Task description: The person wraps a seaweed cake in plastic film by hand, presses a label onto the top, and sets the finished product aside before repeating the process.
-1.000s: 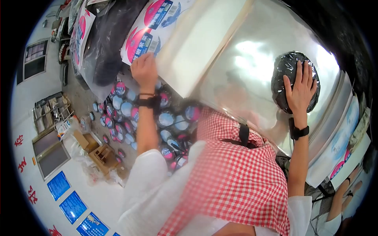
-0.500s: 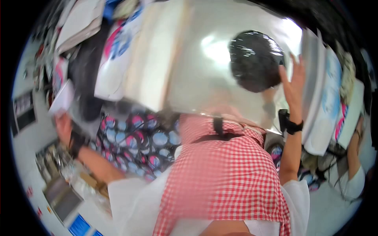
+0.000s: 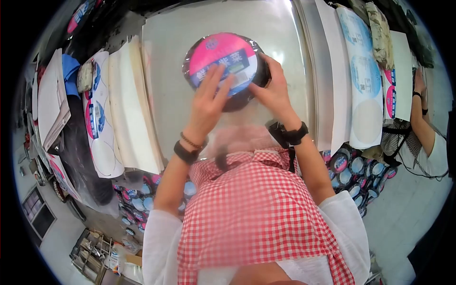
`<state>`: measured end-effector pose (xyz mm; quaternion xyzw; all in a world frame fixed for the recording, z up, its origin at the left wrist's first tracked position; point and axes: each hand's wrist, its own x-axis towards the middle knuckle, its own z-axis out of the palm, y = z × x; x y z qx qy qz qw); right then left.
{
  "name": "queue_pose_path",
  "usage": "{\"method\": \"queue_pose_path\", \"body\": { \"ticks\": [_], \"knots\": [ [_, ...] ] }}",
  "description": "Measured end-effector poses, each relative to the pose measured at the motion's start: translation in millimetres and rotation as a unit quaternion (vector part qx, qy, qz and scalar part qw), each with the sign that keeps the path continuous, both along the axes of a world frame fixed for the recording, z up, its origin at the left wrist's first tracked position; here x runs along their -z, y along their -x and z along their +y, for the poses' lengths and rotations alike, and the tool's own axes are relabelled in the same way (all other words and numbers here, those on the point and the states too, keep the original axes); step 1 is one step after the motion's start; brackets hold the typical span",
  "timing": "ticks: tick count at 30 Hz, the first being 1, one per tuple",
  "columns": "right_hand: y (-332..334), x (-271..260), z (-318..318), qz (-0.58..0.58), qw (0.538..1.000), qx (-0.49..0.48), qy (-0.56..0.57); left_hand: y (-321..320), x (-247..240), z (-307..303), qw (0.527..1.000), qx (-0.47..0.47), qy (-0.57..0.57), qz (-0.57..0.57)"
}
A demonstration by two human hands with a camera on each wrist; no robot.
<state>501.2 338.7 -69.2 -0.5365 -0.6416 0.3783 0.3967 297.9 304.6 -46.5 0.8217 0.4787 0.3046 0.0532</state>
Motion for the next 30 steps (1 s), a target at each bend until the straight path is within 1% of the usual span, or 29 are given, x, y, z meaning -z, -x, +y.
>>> {"method": "queue_pose_path", "body": {
  "ticks": [1, 3, 4, 6, 7, 10, 11, 12, 13, 14, 15, 16, 17, 18, 20, 21, 22, 23, 24, 25, 26, 27, 28, 29, 30],
  "knots": [
    [-1, -3, 0, -0.015, 1.0, 0.001, -0.003, -1, 4, 2, 1.0, 0.014, 0.012, 0.013],
    [-1, -5, 0, -0.044, 0.999, -0.001, -0.009, 2, 12, 3, 0.997, 0.021, 0.074, 0.008],
    [-3, -3, 0, -0.007, 1.0, -0.017, 0.012, 4, 15, 4, 0.994, 0.022, 0.105, 0.006],
    [-14, 1, 0, 0.068, 0.995, -0.049, 0.053, -2, -20, 2, 0.983, 0.007, 0.153, 0.097],
    [-17, 2, -1, 0.078, 0.994, -0.052, 0.06, -6, -35, 3, 0.974, 0.0, 0.176, 0.142],
    [-20, 4, 3, 0.099, 0.991, -0.06, 0.069, -8, -29, 31, 0.969, 0.002, 0.138, 0.205],
    [-19, 5, 3, 0.101, 0.991, -0.063, 0.066, -1, -5, 47, 0.977, -0.016, 0.099, 0.186],
    [-19, 4, 4, 0.103, 0.991, -0.067, 0.06, 7, 0, 60, 0.976, -0.079, 0.145, 0.143],
    [-19, 3, 8, 0.143, 0.983, -0.064, 0.101, 17, 3, 75, 0.968, -0.138, 0.184, 0.1],
    [-20, 1, 6, 0.182, 0.971, -0.057, 0.145, 48, 26, 84, 0.984, -0.085, 0.143, 0.07],
    [-20, -2, 3, 0.22, 0.956, -0.053, 0.189, 92, 62, 88, 0.994, -0.034, 0.101, 0.04],
    [-20, -7, 4, 0.207, 0.956, -0.069, 0.195, 97, 50, 86, 0.984, -0.025, 0.166, -0.058],
    [-17, -13, 0, 0.196, 0.956, -0.084, 0.2, 101, 37, 85, 0.962, -0.022, 0.222, -0.158],
    [-12, -20, -3, 0.184, 0.957, -0.104, 0.201, 85, -11, 54, 0.868, -0.058, 0.379, -0.317],
    [-3, -33, -8, 0.118, 0.958, -0.225, 0.134, 113, -28, 8, 0.817, -0.133, 0.392, -0.4],
    [3, -46, 0, 0.072, 0.959, -0.256, 0.099, 141, -32, -22, 0.818, -0.144, 0.381, -0.406],
    [8, -69, 7, 0.025, 0.956, -0.283, 0.069, 163, -49, -55, 0.794, -0.149, 0.394, -0.437],
    [11, -86, 12, -0.023, 0.95, -0.308, 0.043, 181, -76, -92, 0.77, -0.181, 0.427, -0.438],
    [15, -93, 23, -0.059, 0.959, -0.277, -0.01, 204, -104, -127, 0.732, -0.203, 0.515, -0.397],
    [20, -95, 44, -0.096, 0.963, -0.242, -0.063, 245, -110, -173, 0.733, -0.154, 0.574, -0.331],
    [26, -98, 66, -0.132, 0.963, -0.206, -0.116, 267, -136, -205, 0.754, -0.143, 0.622, -0.157],
    [37, -101, 88, -0.189, 0.952, -0.178, -0.16, 263, -165, -222, 0.787, -0.151, 0.597, -0.043],
    [53, -102, 115, -0.245, 0.936, -0.15, -0.203, 255, -182, -226, 0.808, -0.158, 0.563, 0.072],
    [72, -96, 147, -0.265, 0.914, -0.11, -0.289, 241, -179, -216, 0.801, -0.169, 0.572, -0.052],
    [94, -85, 181, -0.28, 0.882, -0.069, -0.372, 221, -176, -203, 0.781, -0.177, 0.573, -0.175]
  ]
}}
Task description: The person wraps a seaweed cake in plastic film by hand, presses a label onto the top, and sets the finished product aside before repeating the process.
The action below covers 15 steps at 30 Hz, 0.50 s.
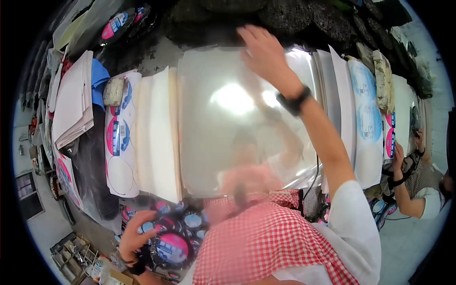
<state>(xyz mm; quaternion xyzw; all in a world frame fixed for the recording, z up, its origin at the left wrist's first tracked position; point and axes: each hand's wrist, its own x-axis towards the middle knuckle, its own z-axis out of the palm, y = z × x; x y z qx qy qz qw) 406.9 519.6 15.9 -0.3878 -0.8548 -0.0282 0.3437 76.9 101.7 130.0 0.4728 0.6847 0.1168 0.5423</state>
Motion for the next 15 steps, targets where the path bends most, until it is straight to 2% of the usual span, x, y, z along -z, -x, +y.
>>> {"method": "queue_pose_path", "body": {
  "ticks": [1, 2, 3, 5, 7, 9, 11, 14, 15],
  "knots": [
    [21, 12, 34, -0.026, 0.997, 0.041, -0.056, -20, 10, 18, 0.996, -0.03, -0.005, -0.083],
    [40, 23, 64, -0.052, 0.989, 0.083, -0.113, -40, 19, 47, 0.995, 0.062, -0.025, -0.079],
    [55, 33, 90, -0.083, 0.983, 0.107, -0.12, -62, 33, 69, 0.986, 0.076, -0.055, -0.138],
    [74, 49, 127, -0.151, 0.972, 0.144, -0.108, -93, 64, 96, 0.981, 0.116, -0.052, -0.149],
    [81, 64, 151, -0.146, 0.961, 0.164, -0.166, -119, 78, 120, 0.966, 0.146, -0.109, -0.184],
    [78, 65, 154, -0.125, 0.954, 0.157, -0.223, -126, 84, 132, 0.951, 0.176, -0.15, -0.205],
    [60, 42, 131, -0.123, 0.942, 0.141, -0.279, -129, 92, 140, 0.946, 0.183, -0.15, -0.224],
    [31, 10, 67, -0.101, 0.94, 0.092, -0.313, -120, 111, 154, 0.962, 0.173, -0.127, -0.168],
    [18, -1, 34, -0.107, 0.947, 0.073, -0.292, -117, 124, 157, 0.969, 0.116, -0.116, -0.184]
  ]
}}
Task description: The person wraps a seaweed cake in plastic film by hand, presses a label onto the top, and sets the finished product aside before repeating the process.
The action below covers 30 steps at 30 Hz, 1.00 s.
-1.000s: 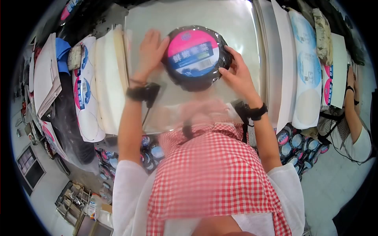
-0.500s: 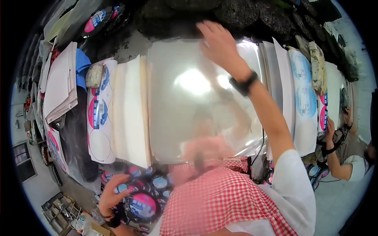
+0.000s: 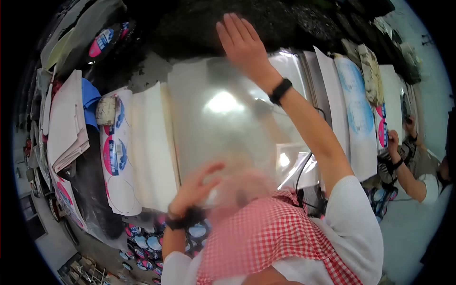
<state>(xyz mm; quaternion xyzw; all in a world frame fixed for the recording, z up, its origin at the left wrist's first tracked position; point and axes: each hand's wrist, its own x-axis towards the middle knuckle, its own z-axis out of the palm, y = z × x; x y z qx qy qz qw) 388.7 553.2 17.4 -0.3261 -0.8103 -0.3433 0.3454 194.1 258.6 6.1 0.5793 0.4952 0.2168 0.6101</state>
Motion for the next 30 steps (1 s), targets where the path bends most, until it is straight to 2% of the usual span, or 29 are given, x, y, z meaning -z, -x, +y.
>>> {"method": "queue_pose_path", "body": {
  "ticks": [2, 3, 5, 8, 10, 13, 14, 15, 17, 18, 21, 22, 25, 26, 27, 30],
  "knots": [
    [-32, -12, -81, -0.005, 0.997, -0.045, 0.068, -7, 11, 5, 0.991, -0.122, 0.029, -0.042],
    [-50, -11, -123, -0.036, 0.993, -0.037, 0.107, -14, 11, 12, 0.979, -0.191, 0.03, -0.063],
    [-81, 1, -204, -0.035, 0.973, -0.054, 0.223, -27, 18, 18, 0.948, -0.313, -0.007, -0.051],
    [-116, 36, -270, -0.148, 0.925, -0.046, 0.348, -55, 41, 16, 0.921, -0.379, -0.074, -0.052],
    [-130, 44, -292, -0.192, 0.89, -0.05, 0.41, -74, 63, 13, 0.927, -0.348, -0.142, -0.005],
    [-146, 40, -286, 0.078, 0.894, -0.034, 0.441, -83, 80, 7, 0.912, -0.329, -0.231, 0.077],
    [-149, 49, -279, 0.184, 0.864, 0.019, 0.468, -88, 89, 9, 0.902, -0.335, -0.254, 0.101],
    [-146, 64, -271, 0.273, 0.827, 0.022, 0.49, -92, 95, 11, 0.891, -0.339, -0.275, 0.125],
    [-123, 93, -251, 0.438, 0.734, 0.024, 0.519, -117, 90, 24, 0.879, -0.356, -0.3, 0.103],
    [-113, 98, -245, 0.371, 0.791, 0.041, 0.485, -123, 87, 33, 0.872, -0.365, -0.313, 0.091],
    [-102, 106, -223, 0.368, 0.803, 0.029, 0.468, -116, 83, 54, 0.857, -0.371, -0.326, 0.149],
    [-98, 102, -218, 0.346, 0.822, 0.032, 0.452, -116, 86, 52, 0.85, -0.376, -0.328, 0.168],
    [-93, 78, -221, 0.162, 0.914, 0.119, 0.352, -120, 92, 60, 0.829, -0.385, -0.347, 0.21],
    [-89, 69, -226, 0.152, 0.907, 0.037, 0.391, -119, 94, 61, 0.824, -0.386, -0.351, 0.22],
    [-83, 80, -237, 0.111, 0.888, 0.015, 0.445, -119, 96, 57, 0.821, -0.384, -0.353, 0.231],
    [-90, 90, -241, 0.043, 0.893, -0.006, 0.448, -83, 59, 32, 0.771, -0.207, -0.48, 0.363]
  ]
}}
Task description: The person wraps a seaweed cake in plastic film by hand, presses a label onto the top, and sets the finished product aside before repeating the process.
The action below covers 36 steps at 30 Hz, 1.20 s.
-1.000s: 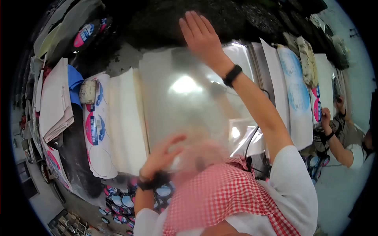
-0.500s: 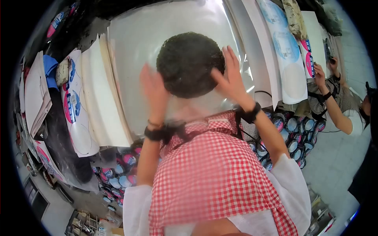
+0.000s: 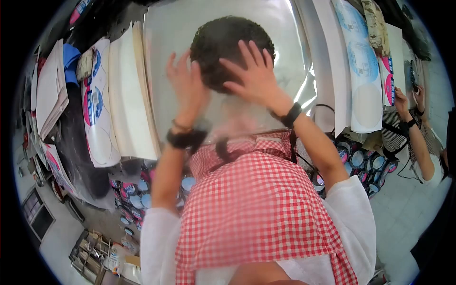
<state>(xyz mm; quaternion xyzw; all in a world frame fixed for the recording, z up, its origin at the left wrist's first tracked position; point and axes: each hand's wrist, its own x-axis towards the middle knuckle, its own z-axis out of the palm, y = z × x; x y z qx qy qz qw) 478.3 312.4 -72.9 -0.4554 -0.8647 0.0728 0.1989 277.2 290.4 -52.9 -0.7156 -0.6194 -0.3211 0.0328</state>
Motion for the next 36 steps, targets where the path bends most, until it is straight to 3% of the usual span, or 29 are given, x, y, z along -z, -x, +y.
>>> {"method": "queue_pose_path", "body": {
  "ticks": [3, 6, 12, 14, 18, 21, 22, 23, 25, 26, 27, 28, 31, 32, 33, 34, 36],
  "knots": [
    [-5, -1, 2, -0.009, 1.0, -0.014, -0.006, 71, 12, -52, 0.938, 0.277, 0.189, -0.085],
    [-6, -1, 2, -0.015, 1.0, -0.018, -0.019, 75, 1, -74, 0.904, 0.339, 0.257, -0.035],
    [-7, -1, 5, -0.029, 0.998, -0.039, -0.031, 78, 9, -76, 0.9, 0.306, 0.294, -0.099],
    [-6, -13, 9, -0.031, 0.996, -0.062, -0.055, 78, 1, -68, 0.896, 0.316, 0.304, -0.073],
    [-4, -1, 21, 0.107, 0.983, -0.134, 0.072, 66, -18, -38, 0.874, 0.287, 0.392, -0.032],
    [-27, -38, 35, 0.122, 0.911, -0.212, 0.331, 47, -50, 10, 0.908, 0.206, 0.364, -0.026],
    [-29, -44, 28, 0.08, 0.932, -0.196, 0.294, 40, -40, 22, 0.972, 0.226, 0.059, 0.041],
    [-33, -44, 31, 0.063, 0.93, -0.235, 0.276, 26, -39, 20, 0.984, 0.167, -0.023, 0.06],
    [-33, -47, 49, 0.027, 0.915, -0.215, 0.34, -9, -39, 0, 0.978, 0.037, -0.184, 0.094],
    [-32, -52, 57, 0.013, 0.906, -0.217, 0.363, -22, -21, -14, 0.985, 0.072, -0.154, 0.022],
    [-30, -57, 64, 0.002, 0.896, -0.219, 0.387, -33, -16, -27, 0.995, 0.087, -0.003, -0.046],
    [-29, -60, 67, -0.008, 0.882, -0.221, 0.416, -47, -14, -19, 0.998, 0.05, 0.013, -0.031],
    [-25, -67, 75, -0.045, 0.894, -0.198, 0.4, -60, 5, 3, 0.996, 0.002, 0.075, 0.049],
    [-22, -79, 56, -0.127, 0.953, -0.148, 0.231, -62, 11, 11, 0.993, -0.006, 0.089, 0.08],
    [-23, -102, 31, -0.035, 0.996, -0.079, 0.032, -62, 16, 18, 0.993, -0.014, 0.08, 0.082],
    [-23, -127, 16, 0.015, 0.997, -0.061, -0.034, -60, 22, 16, 0.993, -0.018, 0.079, 0.085],
    [-36, -121, -26, 0.086, 0.996, -0.011, 0.026, -61, 23, 16, 0.992, -0.025, 0.103, 0.062]
  ]
}}
